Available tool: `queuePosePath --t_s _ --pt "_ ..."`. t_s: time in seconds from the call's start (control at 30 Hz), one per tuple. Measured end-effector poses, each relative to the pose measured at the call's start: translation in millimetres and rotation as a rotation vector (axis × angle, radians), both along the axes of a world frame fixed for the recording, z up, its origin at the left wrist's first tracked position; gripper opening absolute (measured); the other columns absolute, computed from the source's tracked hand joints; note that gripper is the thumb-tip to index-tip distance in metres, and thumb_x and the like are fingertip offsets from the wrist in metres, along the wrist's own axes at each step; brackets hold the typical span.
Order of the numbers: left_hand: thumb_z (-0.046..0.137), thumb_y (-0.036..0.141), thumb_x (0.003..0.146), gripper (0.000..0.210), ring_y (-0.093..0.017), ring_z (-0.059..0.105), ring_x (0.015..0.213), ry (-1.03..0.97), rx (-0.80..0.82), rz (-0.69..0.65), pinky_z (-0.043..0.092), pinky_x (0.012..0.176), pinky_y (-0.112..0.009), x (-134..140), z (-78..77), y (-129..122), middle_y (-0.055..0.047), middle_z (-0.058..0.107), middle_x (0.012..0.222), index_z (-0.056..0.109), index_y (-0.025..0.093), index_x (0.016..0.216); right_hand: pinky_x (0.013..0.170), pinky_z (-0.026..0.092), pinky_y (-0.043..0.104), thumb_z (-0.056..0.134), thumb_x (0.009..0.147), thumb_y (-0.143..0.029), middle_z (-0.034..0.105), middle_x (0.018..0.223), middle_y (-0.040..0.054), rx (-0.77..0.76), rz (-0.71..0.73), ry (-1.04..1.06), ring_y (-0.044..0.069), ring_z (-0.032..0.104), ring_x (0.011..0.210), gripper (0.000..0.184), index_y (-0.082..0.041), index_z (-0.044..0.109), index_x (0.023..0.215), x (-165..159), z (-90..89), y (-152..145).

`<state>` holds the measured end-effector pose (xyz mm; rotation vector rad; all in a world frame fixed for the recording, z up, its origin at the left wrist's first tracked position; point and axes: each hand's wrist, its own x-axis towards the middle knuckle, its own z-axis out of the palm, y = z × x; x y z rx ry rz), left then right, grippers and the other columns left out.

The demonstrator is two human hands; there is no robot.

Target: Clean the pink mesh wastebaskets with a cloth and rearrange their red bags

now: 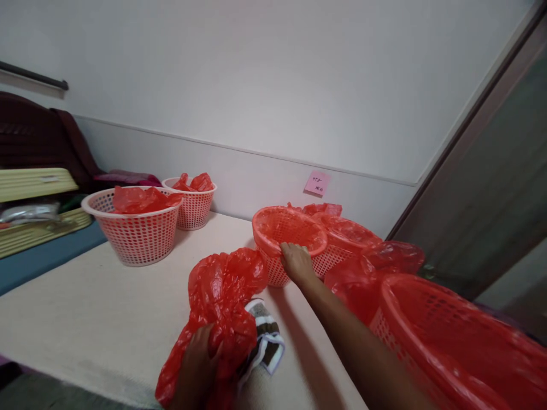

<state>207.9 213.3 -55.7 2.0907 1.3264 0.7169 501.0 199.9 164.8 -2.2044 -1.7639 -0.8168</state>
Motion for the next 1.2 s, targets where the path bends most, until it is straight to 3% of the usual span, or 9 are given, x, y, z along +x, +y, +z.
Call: queuePosePath --t_s 0.13,0.27,0.37,0.47,0.6,0.73,0.9,1.07,1.2 --pt "0.044 0.044 0.083 0.052 -0.031 0.051 0.130 -0.016 0.008 0.026 0.038 0.111 -0.045 1 0.1 -3 -0.015 0.060 0.132 0.053 0.021 0.128 0.069 0.032 0.032 0.044 0.091 -0.010 0.067 0.082 0.0085 -0.014 -0.017 -0.029 0.020 0.058 0.073 0.020 -0.017 0.062 0.088 -6 11.6 -15" --pt "0.043 0.038 0.083 0.050 -0.030 0.053 0.125 -0.027 0.028 0.014 0.036 0.111 -0.045 3 5.4 -3 -0.017 0.061 0.128 0.054 0.011 0.124 0.068 0.029 0.031 0.044 0.091 -0.012 0.068 0.086 0.0088 0.014 -0.051 -0.048 0.020 0.058 0.076 0.017 -0.016 0.061 0.090 -18 51.4 -38" --pt "0.044 0.035 0.082 0.045 -0.030 0.055 0.122 -0.040 0.052 0.010 0.037 0.110 -0.043 3 8.1 -2 -0.014 0.063 0.124 0.056 0.016 0.121 0.067 0.028 0.031 0.045 0.091 -0.014 0.067 0.085 0.0075 0.029 -0.060 -0.071 0.019 0.056 0.074 0.016 -0.016 0.061 0.089 -36 78.9 -64" --pt "0.046 0.036 0.082 0.043 -0.030 0.055 0.121 -0.056 0.070 0.008 0.038 0.110 -0.042 2 7.3 -1 -0.011 0.064 0.122 0.056 0.020 0.120 0.066 0.027 0.031 0.047 0.090 -0.012 0.064 0.080 0.0055 0.045 -0.036 -0.128 0.018 0.053 0.070 0.015 -0.017 0.059 0.084 -58 91.7 -96" --pt "0.046 0.035 0.081 0.045 -0.030 0.056 0.120 -0.074 0.080 0.008 0.039 0.109 -0.043 2 4.2 -1 -0.012 0.064 0.121 0.056 0.017 0.121 0.065 0.027 0.031 0.049 0.086 -0.008 0.058 0.072 0.0031 0.093 0.086 -0.182 0.018 0.048 0.065 0.017 -0.019 0.055 0.075 -89 87.8 -140" --pt "0.045 0.039 0.082 0.049 -0.031 0.056 0.120 -0.094 0.079 0.021 0.041 0.107 -0.044 3 2.4 -2 -0.014 0.063 0.124 0.055 0.014 0.123 0.061 0.027 0.031 0.044 0.084 -0.004 0.054 0.068 0.0016 0.102 0.208 -0.093 0.018 0.046 0.062 0.022 -0.021 0.049 0.071 -118 74.6 -180" --pt "0.044 0.042 0.084 0.048 -0.031 0.058 0.118 -0.111 0.075 0.018 0.042 0.106 -0.046 4 2.0 -2 -0.014 0.064 0.120 0.056 0.014 0.121 0.056 0.031 0.029 0.035 0.082 -0.003 0.054 0.067 0.0017 0.103 0.324 -0.058 0.017 0.048 0.057 0.024 -0.022 0.046 0.074 -132 56.5 -223" --pt "0.042 0.045 0.083 0.052 -0.031 0.056 0.119 -0.123 0.052 0.020 0.039 0.108 -0.047 5 3.9 -4 -0.017 0.063 0.122 0.056 0.011 0.120 0.054 0.033 0.028 0.025 0.094 -0.012 0.053 0.062 0.0002 0.217 0.397 -0.054 0.016 0.048 0.054 0.029 -0.023 0.045 0.075 -133 36.7 -232" --pt "0.046 0.049 0.081 0.055 -0.032 0.058 0.120 -0.147 0.002 0.000 0.042 0.106 -0.047 -1 12.8 1 -0.017 0.064 0.124 0.056 0.012 0.119 0.055 0.040 0.027 0.033 0.094 -0.015 0.059 0.067 0.0009 0.088 0.447 0.004 0.016 0.054 0.058 0.023 -0.022 0.049 0.079 -138 37.0 -223"
